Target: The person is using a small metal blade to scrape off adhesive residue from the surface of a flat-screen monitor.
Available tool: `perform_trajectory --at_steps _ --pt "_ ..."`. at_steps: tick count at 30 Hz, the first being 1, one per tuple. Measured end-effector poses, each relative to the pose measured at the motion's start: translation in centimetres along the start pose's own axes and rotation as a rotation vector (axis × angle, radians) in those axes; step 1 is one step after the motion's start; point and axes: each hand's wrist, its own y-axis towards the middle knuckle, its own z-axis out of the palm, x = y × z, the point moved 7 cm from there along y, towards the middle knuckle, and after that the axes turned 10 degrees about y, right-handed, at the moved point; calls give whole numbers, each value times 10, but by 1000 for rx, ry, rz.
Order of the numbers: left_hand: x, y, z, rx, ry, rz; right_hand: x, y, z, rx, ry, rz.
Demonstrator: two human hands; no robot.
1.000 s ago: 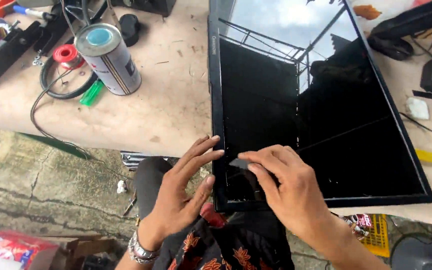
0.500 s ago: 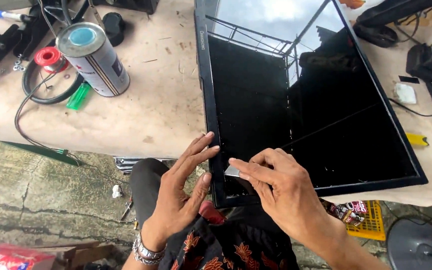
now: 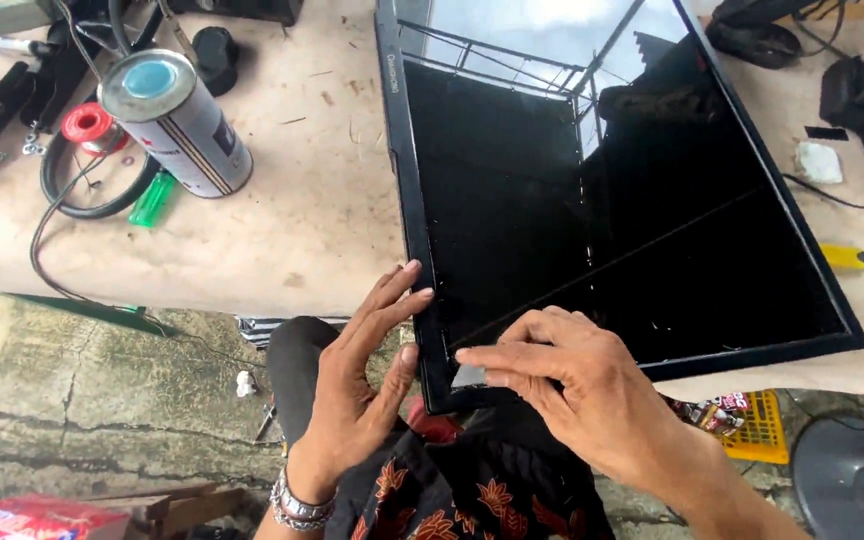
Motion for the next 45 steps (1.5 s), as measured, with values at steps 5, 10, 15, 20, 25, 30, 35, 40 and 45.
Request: perform_trajectory --at_steps 5,10,15,20,25,30,35,40,45 --pt "0 0 0 17 21 -27 12 -2 -10 -158 -8 -113" --pt "-1 -1 0 11 19 -48 25 -30 6 -234 -210 -381" --pt "-3 -2 0 3 23 -48 40 -32 10 -241 -199 -347" --pt "-3 -2 1 -3 0 -37 50 -31 10 -251 -241 -346" --pt "-3 -1 1 -3 -5 -58 50 -25 6 -325 -278 -439" --pt "-4 -1 0 -5 9 -49 45 -23 0 -300 -333 -421" --pt "-8 -1 -3 11 23 -42 29 -14 -28 -461 -86 -96" --pt "-10 -5 -4 -11 21 -40 -15 4 -19 -311 427 685" --pt "-16 -8 -3 -38 -25 -81 -14 20 -13 -307 449 718"
